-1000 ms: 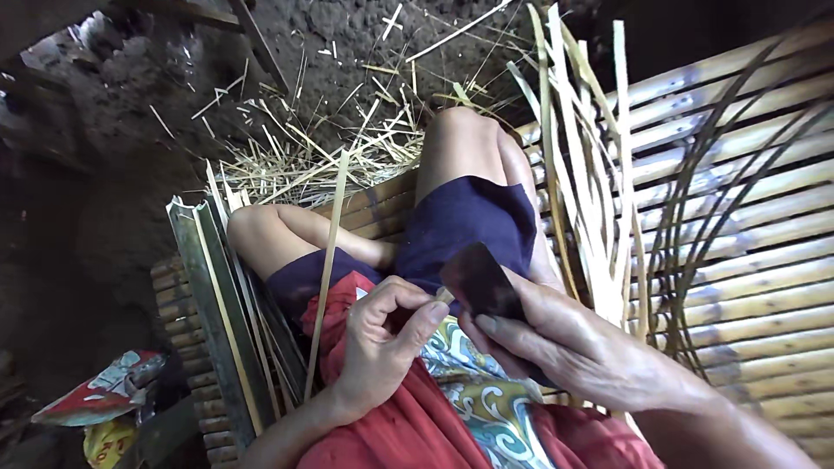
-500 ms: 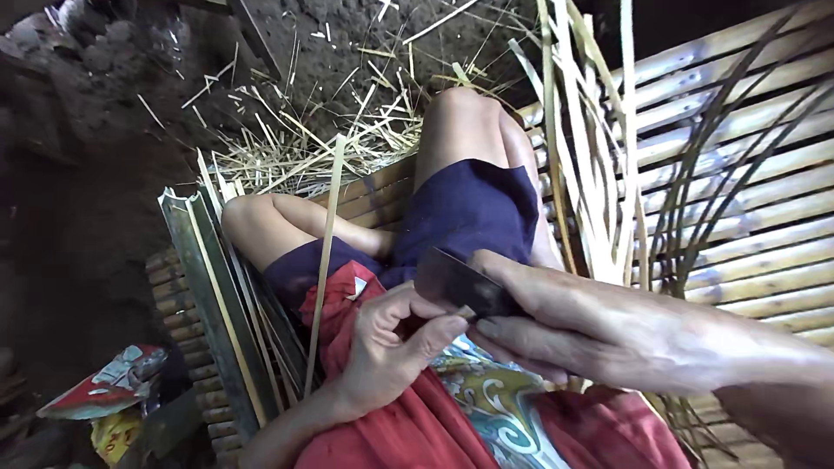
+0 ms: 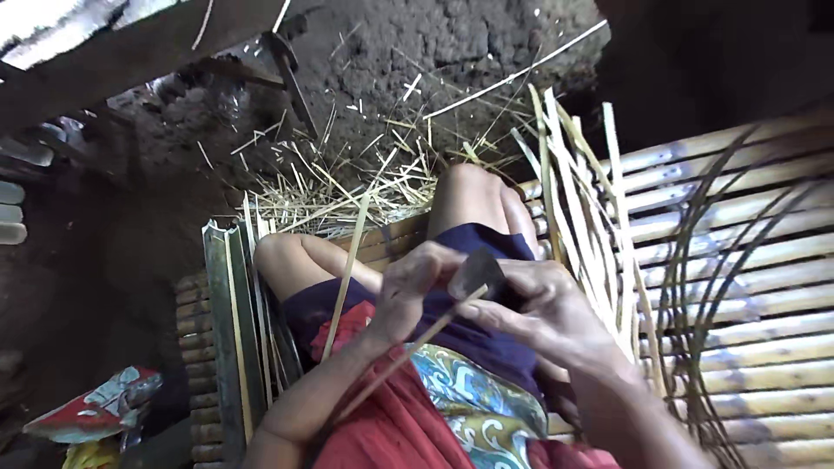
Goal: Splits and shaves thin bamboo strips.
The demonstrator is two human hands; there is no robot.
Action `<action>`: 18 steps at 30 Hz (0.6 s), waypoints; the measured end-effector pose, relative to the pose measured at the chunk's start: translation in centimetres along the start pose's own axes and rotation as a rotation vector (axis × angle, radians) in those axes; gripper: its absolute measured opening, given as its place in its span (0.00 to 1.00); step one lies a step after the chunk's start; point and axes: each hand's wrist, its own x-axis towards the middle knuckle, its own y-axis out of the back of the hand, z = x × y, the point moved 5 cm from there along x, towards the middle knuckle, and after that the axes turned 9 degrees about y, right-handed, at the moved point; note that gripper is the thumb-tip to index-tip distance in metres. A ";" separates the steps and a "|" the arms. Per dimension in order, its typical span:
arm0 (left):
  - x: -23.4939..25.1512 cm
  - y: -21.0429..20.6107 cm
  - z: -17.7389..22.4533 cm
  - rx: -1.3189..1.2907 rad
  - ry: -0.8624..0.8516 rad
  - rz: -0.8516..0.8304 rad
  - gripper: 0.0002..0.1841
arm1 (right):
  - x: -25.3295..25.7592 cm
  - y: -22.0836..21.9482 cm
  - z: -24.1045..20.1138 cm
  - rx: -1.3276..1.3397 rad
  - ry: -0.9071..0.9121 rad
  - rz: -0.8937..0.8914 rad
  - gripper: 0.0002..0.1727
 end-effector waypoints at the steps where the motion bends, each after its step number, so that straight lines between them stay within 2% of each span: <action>1: 1.4 -0.7 -0.7 -0.096 0.038 -0.002 0.21 | 0.0 0.0 0.1 -0.108 0.048 0.085 0.18; 3: 3.5 -1.7 -2.3 -0.287 0.142 0.018 0.27 | -0.3 -0.3 0.3 -0.304 0.124 0.216 0.21; 5: 4.9 -1.0 -4.0 -0.532 0.194 0.161 0.32 | -0.7 -0.6 0.2 -0.419 0.201 0.271 0.21; 7: 4.9 0.4 -5.1 -0.648 0.297 0.315 0.36 | -1.1 -0.6 -0.1 -0.462 0.244 0.279 0.21; 10: 3.5 0.0 -4.2 -0.552 0.445 0.051 0.37 | -0.9 -0.2 1.4 -0.442 0.202 0.303 0.24; 11: 2.8 -0.3 -3.7 -0.521 0.466 0.022 0.35 | -0.8 -0.1 2.0 -0.419 0.174 0.307 0.25; 12: 2.1 -0.4 -3.4 -0.520 0.462 0.090 0.33 | -0.8 -0.3 2.4 -0.395 0.145 0.289 0.25; 15: 0.4 1.0 -4.0 -0.688 0.396 0.555 0.33 | -1.5 -3.1 2.6 -0.299 0.111 0.151 0.28; 16: 0.4 1.9 -4.3 -0.742 0.382 0.649 0.34 | -2.0 -4.4 2.4 -0.277 0.130 0.098 0.30; 17: 0.5 2.6 -4.4 -0.746 0.362 0.654 0.34 | -2.3 -5.4 2.1 -0.281 0.162 0.060 0.31; 18: 0.7 3.0 -4.2 -0.705 0.341 0.590 0.34 | -2.3 -5.8 1.8 -0.314 0.200 0.050 0.32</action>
